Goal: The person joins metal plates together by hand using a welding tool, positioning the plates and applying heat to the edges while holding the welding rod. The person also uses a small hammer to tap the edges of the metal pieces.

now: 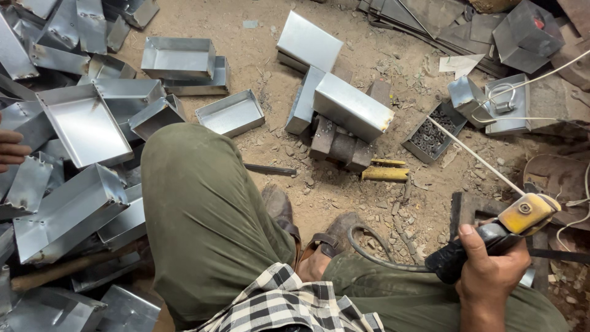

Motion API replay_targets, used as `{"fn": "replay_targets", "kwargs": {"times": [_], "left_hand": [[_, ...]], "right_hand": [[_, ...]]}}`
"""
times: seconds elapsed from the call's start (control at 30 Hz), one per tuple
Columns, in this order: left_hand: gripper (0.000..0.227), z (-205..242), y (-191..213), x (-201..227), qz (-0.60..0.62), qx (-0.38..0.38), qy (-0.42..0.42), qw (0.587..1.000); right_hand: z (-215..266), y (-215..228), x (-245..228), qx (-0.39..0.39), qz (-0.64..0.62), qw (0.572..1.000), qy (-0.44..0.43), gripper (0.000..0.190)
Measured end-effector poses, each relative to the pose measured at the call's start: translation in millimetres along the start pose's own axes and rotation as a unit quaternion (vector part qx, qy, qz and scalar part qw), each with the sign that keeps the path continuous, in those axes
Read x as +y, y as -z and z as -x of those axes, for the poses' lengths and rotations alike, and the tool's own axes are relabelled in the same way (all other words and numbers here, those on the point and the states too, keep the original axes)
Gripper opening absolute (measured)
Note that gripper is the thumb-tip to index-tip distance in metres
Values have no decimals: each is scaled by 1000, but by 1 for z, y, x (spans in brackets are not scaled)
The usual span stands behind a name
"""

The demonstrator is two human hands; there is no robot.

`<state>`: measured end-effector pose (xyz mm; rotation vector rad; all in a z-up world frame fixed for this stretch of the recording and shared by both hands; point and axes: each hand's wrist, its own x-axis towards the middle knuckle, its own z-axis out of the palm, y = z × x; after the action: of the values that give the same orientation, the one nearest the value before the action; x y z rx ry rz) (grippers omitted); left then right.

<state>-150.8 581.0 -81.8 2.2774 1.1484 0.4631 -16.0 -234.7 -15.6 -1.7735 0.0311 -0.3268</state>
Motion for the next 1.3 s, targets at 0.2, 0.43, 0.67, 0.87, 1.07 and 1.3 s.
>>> {"fn": "replay_targets", "kwargs": {"times": [0.2, 0.43, 0.67, 0.87, 1.07, 1.3], "left_hand": [[41, -12, -8, -6, 2, -17, -6, 1000], [43, -26, -13, -5, 7, -30, -13, 999], [46, -44, -31, 4, 11, -51, -27, 998], [50, -55, -40, 8, 23, -73, -44, 996], [55, -53, -31, 16, 50, -100, -64, 992], [54, -10, -20, 23, 37, -129, -63, 989]], "right_hand": [[0, -2, 0, 2, -17, 1000, 4, 33], [0, -1, 3, 6, 8, 1000, 7, 32], [-2, -4, 2, 5, 30, 999, 10, 36], [-2, -5, 4, 13, 56, 998, -11, 35], [-2, -3, 1, 1, 45, 999, 9, 35], [-3, -6, -1, 14, 41, 999, -21, 39]]}}
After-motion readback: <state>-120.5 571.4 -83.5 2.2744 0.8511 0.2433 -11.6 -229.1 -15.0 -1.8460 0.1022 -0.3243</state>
